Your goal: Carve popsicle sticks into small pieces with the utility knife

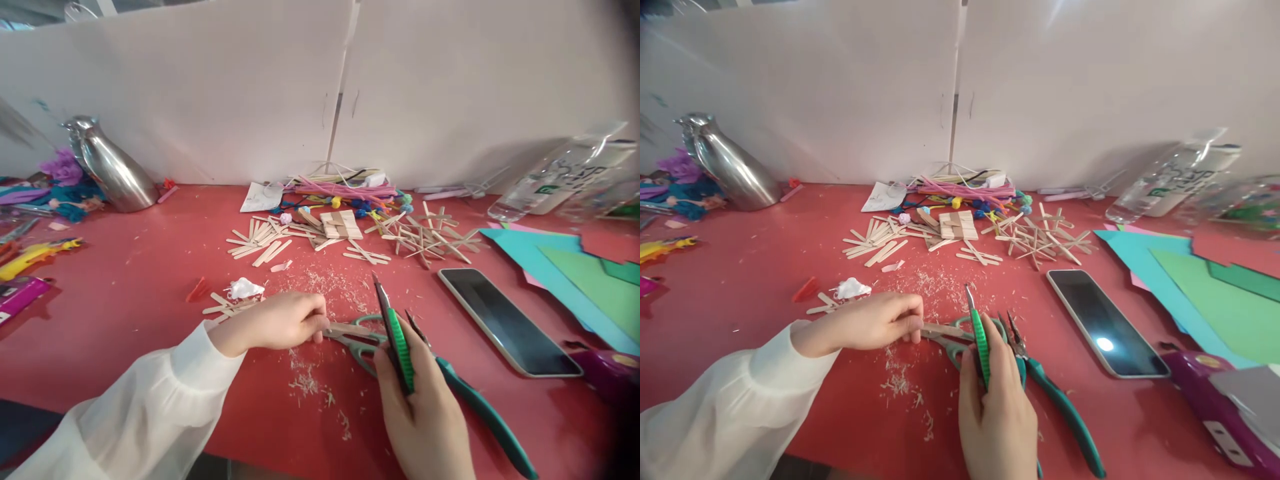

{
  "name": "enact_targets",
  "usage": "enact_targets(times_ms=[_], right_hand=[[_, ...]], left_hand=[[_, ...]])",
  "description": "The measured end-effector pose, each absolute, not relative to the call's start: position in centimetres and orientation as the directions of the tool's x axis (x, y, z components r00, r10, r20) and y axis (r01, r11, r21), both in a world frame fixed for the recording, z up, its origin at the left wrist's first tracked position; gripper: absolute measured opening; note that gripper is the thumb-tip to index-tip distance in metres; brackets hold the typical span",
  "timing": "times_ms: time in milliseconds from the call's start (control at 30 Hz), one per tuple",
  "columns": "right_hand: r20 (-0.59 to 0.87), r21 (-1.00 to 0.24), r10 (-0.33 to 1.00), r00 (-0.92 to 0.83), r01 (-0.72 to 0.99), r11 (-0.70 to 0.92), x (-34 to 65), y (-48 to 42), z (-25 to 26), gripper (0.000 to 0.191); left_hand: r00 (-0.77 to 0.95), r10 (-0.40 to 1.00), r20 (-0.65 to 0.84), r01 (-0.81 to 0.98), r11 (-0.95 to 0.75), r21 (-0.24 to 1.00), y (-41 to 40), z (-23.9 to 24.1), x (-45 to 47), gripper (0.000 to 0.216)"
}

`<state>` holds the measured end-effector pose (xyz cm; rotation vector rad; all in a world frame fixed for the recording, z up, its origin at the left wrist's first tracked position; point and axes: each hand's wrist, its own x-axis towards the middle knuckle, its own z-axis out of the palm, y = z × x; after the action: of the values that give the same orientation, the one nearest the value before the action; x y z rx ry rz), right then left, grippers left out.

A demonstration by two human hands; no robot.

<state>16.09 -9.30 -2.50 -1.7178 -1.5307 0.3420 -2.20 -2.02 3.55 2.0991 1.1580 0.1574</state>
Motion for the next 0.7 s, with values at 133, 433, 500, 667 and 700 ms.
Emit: enact_targets(times_ms=[133,433,500,667,700], right_hand=[[0.302,-0.568,0.920,0.251,0.822,-0.038,16.5,-9.2,-2.2,0.045],[0.389,-0.552,0.890,0.236,0.833,0.021,17.5,-8.8,-2.5,0.047],[0.368,-0.636,0.893,0.257,0.771,0.041,17.3,-9.1,-2.4,0.045],[0.134,-0.951,0.932,0.338,0.309,0.025,16.0,-10.4,-1.2,0.062],[0.087,-0.982,0.944,0.318,0.187,0.027,15.7,-10.6,-0.9,0.063]], left_hand=[[0.540,0.837,-0.085,0.681,-0.376,0.628,-1.9,2.6,-2.3,0.022],[0.281,0.956,-0.081,0.773,-0.175,0.610,-2.8,2.0,-0.9,0.025],[0.256,0.959,-0.123,0.787,-0.133,0.603,-3.1,2.3,-0.8,0.029],[0.198,0.969,-0.149,0.846,-0.091,0.526,-2.8,2.1,-0.8,0.022],[0.193,0.974,-0.122,0.878,-0.116,0.465,-2.8,1.9,-0.9,0.019]])
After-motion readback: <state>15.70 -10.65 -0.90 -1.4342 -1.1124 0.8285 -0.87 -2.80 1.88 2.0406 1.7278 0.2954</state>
